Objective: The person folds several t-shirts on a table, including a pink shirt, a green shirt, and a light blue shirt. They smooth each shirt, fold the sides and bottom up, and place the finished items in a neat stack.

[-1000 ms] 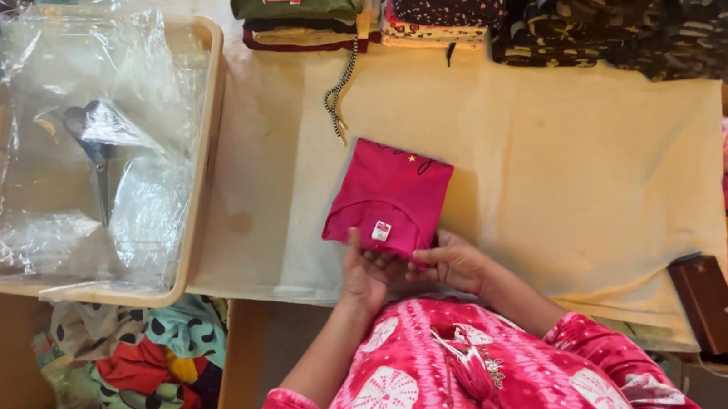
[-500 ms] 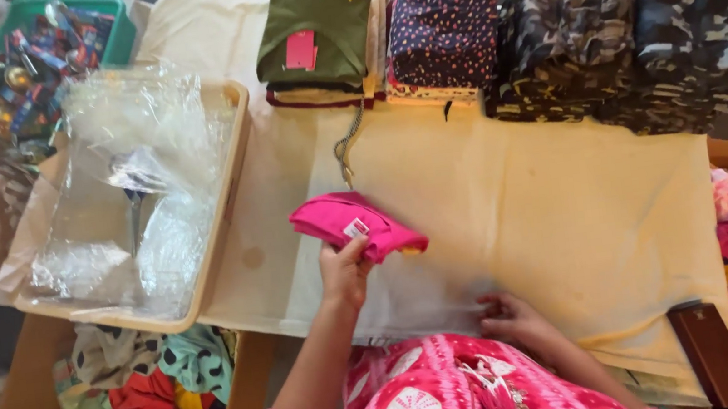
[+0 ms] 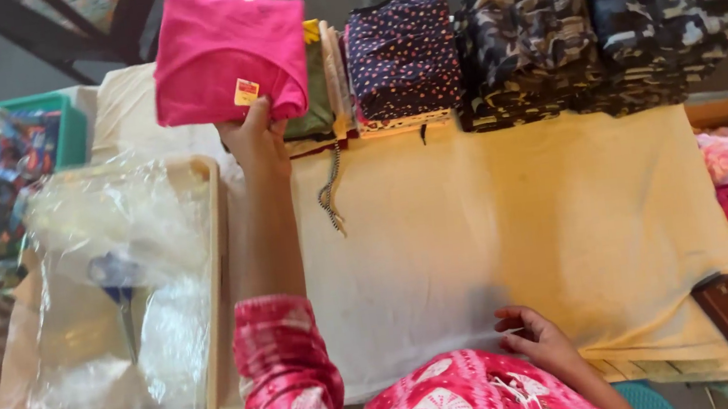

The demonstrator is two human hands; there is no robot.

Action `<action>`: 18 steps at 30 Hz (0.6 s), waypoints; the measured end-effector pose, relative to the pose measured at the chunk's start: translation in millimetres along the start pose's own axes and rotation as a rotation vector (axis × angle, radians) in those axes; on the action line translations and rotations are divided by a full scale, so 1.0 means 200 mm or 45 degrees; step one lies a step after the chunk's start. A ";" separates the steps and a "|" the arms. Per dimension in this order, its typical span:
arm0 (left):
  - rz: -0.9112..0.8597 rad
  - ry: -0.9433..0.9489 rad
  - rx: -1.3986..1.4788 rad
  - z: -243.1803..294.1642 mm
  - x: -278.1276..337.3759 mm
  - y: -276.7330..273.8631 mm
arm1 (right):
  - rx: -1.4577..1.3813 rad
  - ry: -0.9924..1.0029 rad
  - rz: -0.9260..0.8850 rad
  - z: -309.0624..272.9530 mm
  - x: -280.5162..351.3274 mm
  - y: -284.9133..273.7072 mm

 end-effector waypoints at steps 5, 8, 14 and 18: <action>0.359 -0.316 -0.106 -0.30 -0.26 -0.23 | -0.048 0.017 0.078 0.10 0.03 0.00; 0.428 -0.406 -0.124 -0.35 -0.23 -0.25 | -0.041 0.061 0.113 0.11 0.05 0.00; 0.267 -0.309 0.104 -0.31 -0.35 -0.19 | 0.002 0.025 0.107 0.09 0.05 0.03; 0.106 -0.131 0.178 -0.16 -0.49 0.06 | 0.150 0.056 0.093 -0.04 0.04 0.08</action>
Point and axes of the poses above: each hand's wrist, its own x-axis away from the middle knuckle, its own y-axis out of the palm, z = x × y, the point moved 2 cm from there along -x, towards the middle knuckle, and after that the axes turned 12 degrees about -y, right-handed, at the moved point
